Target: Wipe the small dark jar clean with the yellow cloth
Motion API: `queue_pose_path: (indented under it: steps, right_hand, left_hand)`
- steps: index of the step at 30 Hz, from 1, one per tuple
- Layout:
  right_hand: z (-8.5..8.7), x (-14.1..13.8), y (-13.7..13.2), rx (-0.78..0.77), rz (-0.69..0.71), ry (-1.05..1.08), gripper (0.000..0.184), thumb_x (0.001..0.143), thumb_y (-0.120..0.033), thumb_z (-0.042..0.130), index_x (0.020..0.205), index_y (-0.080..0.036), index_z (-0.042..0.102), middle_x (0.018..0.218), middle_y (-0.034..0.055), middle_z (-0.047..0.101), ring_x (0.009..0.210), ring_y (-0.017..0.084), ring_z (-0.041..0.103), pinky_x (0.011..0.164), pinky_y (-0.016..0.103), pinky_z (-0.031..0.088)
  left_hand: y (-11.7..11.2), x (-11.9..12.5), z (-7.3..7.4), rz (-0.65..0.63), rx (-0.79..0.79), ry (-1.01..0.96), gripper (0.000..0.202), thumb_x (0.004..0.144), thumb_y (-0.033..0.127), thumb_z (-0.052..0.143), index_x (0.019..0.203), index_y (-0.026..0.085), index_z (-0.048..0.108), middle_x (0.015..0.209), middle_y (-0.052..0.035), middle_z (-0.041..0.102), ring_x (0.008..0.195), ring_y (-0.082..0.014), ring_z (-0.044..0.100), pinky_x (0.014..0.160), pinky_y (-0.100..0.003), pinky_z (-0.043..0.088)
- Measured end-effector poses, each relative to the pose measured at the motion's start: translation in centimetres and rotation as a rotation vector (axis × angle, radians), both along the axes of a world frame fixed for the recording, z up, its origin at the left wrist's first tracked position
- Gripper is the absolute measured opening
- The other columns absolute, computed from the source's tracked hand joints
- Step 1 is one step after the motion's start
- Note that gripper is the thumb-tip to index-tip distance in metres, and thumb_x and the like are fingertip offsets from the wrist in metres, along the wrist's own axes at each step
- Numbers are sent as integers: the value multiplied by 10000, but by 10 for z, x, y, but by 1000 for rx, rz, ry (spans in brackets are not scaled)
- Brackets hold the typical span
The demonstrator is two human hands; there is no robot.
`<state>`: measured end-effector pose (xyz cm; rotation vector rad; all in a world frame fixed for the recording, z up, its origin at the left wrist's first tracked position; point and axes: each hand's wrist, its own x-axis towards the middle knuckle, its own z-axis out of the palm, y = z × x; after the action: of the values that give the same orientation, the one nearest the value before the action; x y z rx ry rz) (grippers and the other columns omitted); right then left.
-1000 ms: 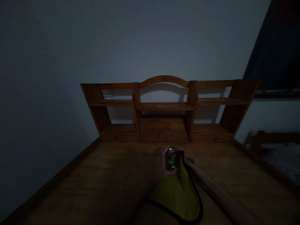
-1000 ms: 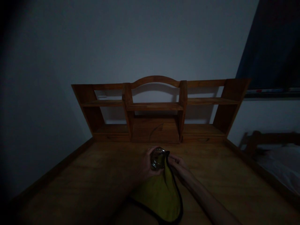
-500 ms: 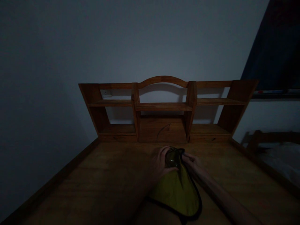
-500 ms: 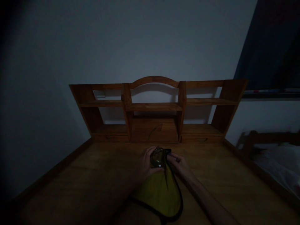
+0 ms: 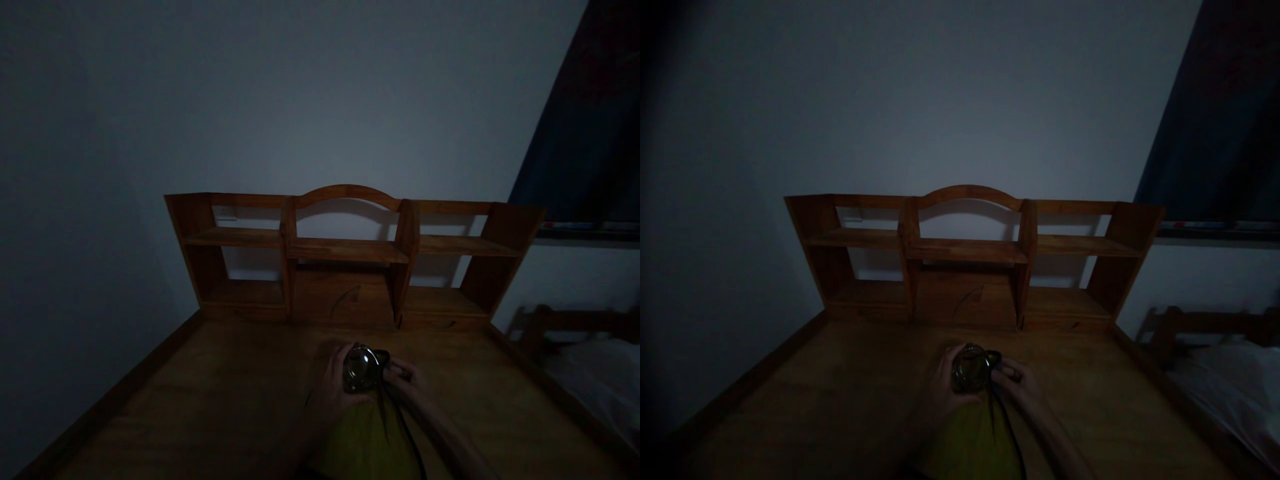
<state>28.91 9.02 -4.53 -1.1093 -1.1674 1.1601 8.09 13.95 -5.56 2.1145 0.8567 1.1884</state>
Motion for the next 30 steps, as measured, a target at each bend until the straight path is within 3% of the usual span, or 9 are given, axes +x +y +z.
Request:
queue_pose_path:
  steps: [5, 11, 19, 25, 30]
  right_hand:
    - [-1, 2, 3, -18, 4, -108, 412, 705, -493, 750, 953, -166, 717, 856, 59, 718, 833, 259, 655, 733, 330, 504]
    - [-9, 4, 8, 8, 43, -155, 404, 739, -503, 716, 957, -163, 711, 868, 62, 711, 795, 234, 650, 693, 301, 495]
    - [-3, 6, 7, 5, 63, -209, 401, 729, -492, 725, 923, -141, 722, 785, 42, 700, 699, 198, 632, 630, 270, 479]
    - [0, 3, 3, -26, 109, -111, 391, 726, -476, 734, 954, -159, 734, 875, 48, 717, 778, 218, 651, 713, 301, 496]
    - [-6, 4, 2, -66, 49, -32, 416, 697, -479, 759, 957, -156, 732, 901, 67, 723, 800, 235, 661, 737, 333, 507]
  left_hand:
    - [1, -1, 4, -5, -31, 19, 944, 537, 328, 862, 1339, 268, 367, 1324, -104, 447, 1237, -300, 460, 1013, -484, 433]
    - [5, -2, 4, -25, -42, 5, 986, 480, 345, 885, 1320, 236, 381, 1285, -117, 479, 1201, -308, 489, 1004, -481, 442]
    - [8, -3, -8, -65, -4, 73, 978, 527, 376, 866, 1349, 253, 350, 1322, -119, 452, 1231, -303, 465, 1011, -482, 433]
    - [9, -3, -8, -42, 28, 62, 995, 510, 393, 873, 1348, 231, 360, 1335, -135, 442, 1259, -318, 438, 1029, -492, 413]
    - [7, -5, -7, -58, 21, 42, 1019, 533, 419, 863, 1374, 256, 312, 1346, -116, 453, 1258, -298, 446, 1037, -479, 408]
